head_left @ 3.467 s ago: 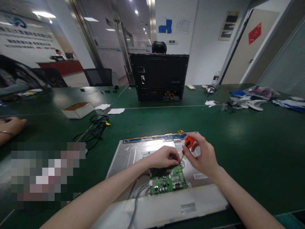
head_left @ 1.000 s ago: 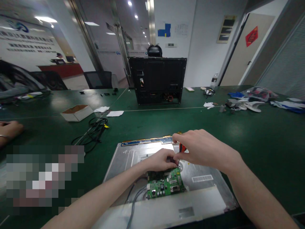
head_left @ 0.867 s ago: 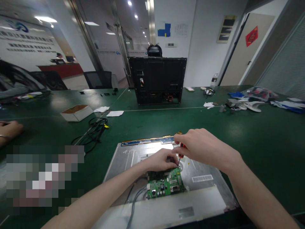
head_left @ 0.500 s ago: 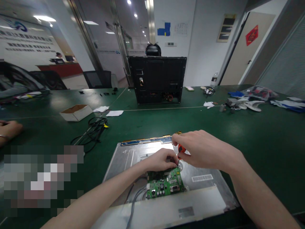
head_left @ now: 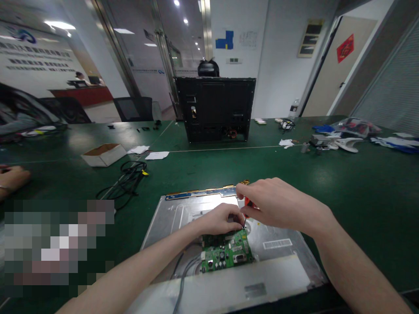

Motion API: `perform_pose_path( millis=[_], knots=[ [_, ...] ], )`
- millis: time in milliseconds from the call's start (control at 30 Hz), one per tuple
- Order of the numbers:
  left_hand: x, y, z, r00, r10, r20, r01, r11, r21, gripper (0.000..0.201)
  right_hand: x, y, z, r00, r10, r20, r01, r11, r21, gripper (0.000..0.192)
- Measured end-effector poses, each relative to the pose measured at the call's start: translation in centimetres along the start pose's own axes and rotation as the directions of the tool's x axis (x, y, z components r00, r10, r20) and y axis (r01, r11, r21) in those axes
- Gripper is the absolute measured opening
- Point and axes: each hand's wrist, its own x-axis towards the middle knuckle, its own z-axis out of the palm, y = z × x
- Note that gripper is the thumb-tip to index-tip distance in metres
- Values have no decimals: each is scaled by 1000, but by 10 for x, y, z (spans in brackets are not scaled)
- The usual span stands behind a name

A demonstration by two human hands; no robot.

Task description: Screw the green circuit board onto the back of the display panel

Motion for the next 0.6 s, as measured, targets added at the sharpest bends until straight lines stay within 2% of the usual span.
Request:
perform_pose_path(
  millis=[233,600],
  knots=[
    [0,1,-1,1000,0,-2,0,1000,1,8,-2,2,1,1000,-18,-6,18,1000,23,10],
    [0,3,-3,999,34,13,-34,999,-13,11,0,-2,-3,999,35,5,-35,999,26,12]
  ],
)
